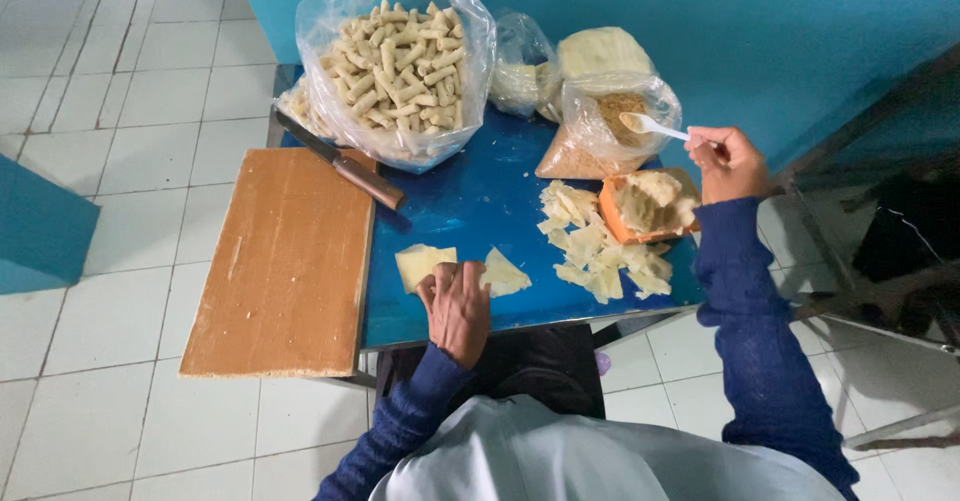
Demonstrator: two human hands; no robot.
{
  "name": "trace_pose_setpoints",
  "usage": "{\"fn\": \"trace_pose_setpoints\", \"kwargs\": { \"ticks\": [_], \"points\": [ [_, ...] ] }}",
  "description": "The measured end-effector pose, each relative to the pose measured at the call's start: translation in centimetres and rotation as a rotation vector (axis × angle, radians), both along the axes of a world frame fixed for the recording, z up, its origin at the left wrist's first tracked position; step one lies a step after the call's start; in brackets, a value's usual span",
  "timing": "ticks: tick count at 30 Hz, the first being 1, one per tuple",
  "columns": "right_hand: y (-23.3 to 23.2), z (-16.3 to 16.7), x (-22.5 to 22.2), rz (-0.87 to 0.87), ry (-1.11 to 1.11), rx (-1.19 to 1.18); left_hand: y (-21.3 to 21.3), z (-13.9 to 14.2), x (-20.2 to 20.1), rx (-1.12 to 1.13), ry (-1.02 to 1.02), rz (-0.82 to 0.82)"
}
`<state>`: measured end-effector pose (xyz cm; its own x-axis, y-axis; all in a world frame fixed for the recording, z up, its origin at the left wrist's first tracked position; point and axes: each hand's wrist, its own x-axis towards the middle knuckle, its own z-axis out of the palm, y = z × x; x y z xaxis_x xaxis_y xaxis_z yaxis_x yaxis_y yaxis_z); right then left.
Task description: The person folds triangular dough wrappers on a blue table, pressing the edges together to enclose a filling, and occasionally scoops a brown powdery ingredient from a plastic bag with a spoon. Folded dough pieces are set on the table in a growing pile, with a bag of puffed snack pieces and a knife on a wooden board nearby.
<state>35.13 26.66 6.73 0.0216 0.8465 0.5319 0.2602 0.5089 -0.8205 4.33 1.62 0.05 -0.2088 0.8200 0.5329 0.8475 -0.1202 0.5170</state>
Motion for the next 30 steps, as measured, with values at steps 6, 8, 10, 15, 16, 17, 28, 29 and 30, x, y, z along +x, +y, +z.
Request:
{"fn": "trace_pose_setpoints", "kwargs": {
  "ticks": [6,8,10,15,16,17,28,29,30],
  "points": [
    [-8.0,-2.4,-2.9,0.218,-0.059,-0.146,-0.6,-0.8,-0.2,0.037,-0.072,-0.001],
    [-11.0,-3.6,-5.3,0.283,-0.087,-0.239,-0.6,-1.1,0.0,0.043,-0.078,-0.011],
    [-13.5,-4.3,-7.5,0.291,-0.201,-0.234,-0.5,-1.4,0.0,0.039,-0.096,-0.026],
    [-17.1,-4.7,-10.4,0.170,-0.426,0.015,-0.5,-1.7,0.1,0.019,-0.162,-0.038],
    [-17.3,-4.7,-10.5,0.164,-0.460,0.103,-0.4,-1.7,0.0,0.028,-0.171,-0.046],
    [-17.5,-4.7,-10.5,0.172,-0.482,0.179,-0.4,-1.7,0.0,0.037,-0.181,-0.054],
    [-17.6,-5.8,-8.9,0.256,-0.624,0.644,-0.6,-1.5,-0.1,0.052,-0.287,-0.137],
    [-17.5,-5.8,-8.8,0.259,-0.623,0.659,-0.6,-1.5,-0.1,0.067,-0.269,-0.146],
    [-17.5,-5.8,-8.6,0.260,-0.622,0.672,-0.5,-1.5,-0.1,0.080,-0.251,-0.158]
  ]
}}
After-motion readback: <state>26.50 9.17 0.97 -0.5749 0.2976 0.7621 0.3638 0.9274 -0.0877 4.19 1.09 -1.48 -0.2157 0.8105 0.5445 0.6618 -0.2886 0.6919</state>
